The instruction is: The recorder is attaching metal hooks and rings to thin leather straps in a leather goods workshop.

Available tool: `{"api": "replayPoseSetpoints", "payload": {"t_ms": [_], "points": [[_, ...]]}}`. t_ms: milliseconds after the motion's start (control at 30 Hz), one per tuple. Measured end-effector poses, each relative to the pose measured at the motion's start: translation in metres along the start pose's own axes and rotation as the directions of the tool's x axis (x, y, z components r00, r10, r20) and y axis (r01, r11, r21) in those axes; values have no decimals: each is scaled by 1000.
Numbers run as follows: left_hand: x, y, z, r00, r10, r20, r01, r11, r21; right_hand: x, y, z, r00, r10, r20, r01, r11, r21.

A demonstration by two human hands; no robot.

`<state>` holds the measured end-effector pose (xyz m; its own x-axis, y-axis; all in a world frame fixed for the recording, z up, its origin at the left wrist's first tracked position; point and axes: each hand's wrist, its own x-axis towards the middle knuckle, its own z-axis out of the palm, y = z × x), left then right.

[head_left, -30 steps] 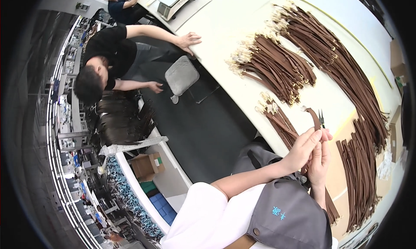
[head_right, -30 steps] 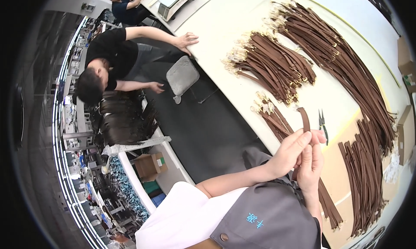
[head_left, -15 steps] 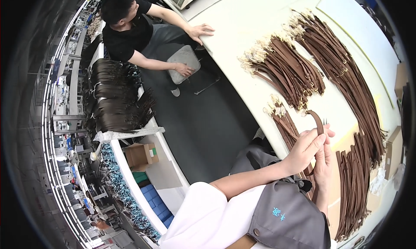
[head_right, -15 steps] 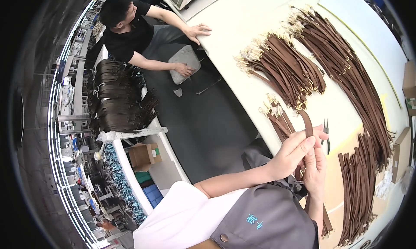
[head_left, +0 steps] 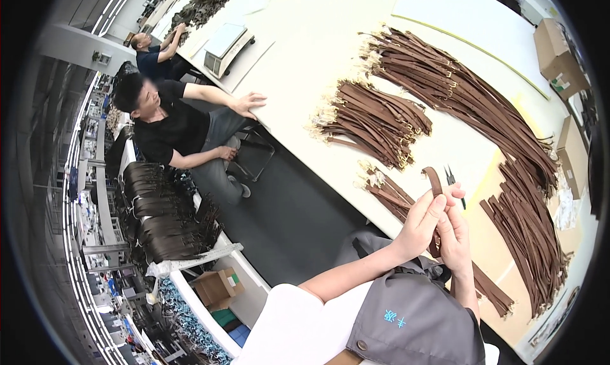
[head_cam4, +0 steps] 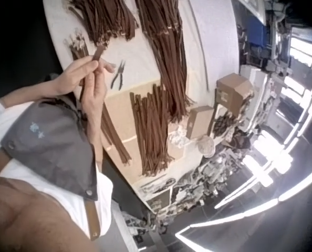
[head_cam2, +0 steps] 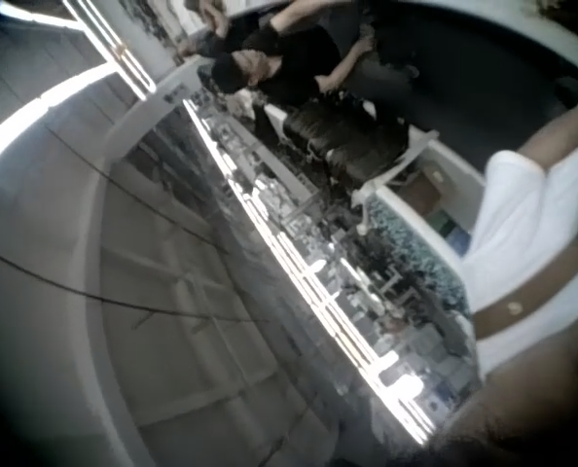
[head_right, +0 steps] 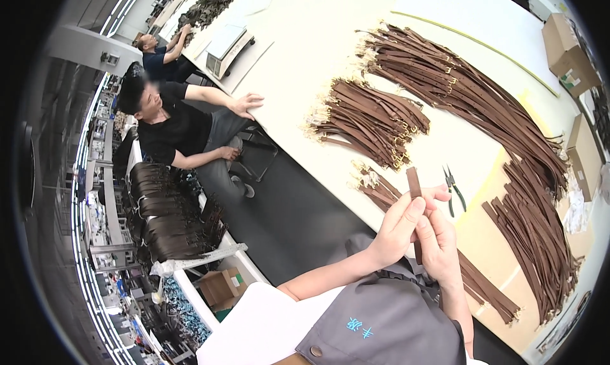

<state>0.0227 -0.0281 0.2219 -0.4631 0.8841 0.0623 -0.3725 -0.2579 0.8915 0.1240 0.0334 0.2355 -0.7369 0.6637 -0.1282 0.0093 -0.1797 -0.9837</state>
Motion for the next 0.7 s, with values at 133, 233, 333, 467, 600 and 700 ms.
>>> {"api": "replayPoseSetpoints", "payload": {"t_ms": [133, 233, 333, 467, 600, 700], "points": [[11, 18, 5, 992, -118, 41, 120, 991, -53, -10, -10, -25, 988, 33, 148, -10, 989, -151], [13, -10, 13, 994, 31, 100, -43, 991, 125, -8, -17, -12, 996, 35, -77, -37, 999, -22], [17, 19, 10, 965, -254, 67, 251, 967, 38, 0, -13, -15, 999, 19, -33, -19, 1000, -2], [32, 14, -6, 974, -217, 63, 215, 976, 40, 13, -12, -19, 1000, 17, -22, -14, 988, 154], [43, 6, 0, 1000, 13, 16, -14, 999, 49, 7, -14, -31, 998, 20, -53, -14, 995, 103], [50, 10, -1, 962, -196, 192, 194, 981, 29, 4, -13, -32, 998, -33, -58, 36, 998, 57]]}}
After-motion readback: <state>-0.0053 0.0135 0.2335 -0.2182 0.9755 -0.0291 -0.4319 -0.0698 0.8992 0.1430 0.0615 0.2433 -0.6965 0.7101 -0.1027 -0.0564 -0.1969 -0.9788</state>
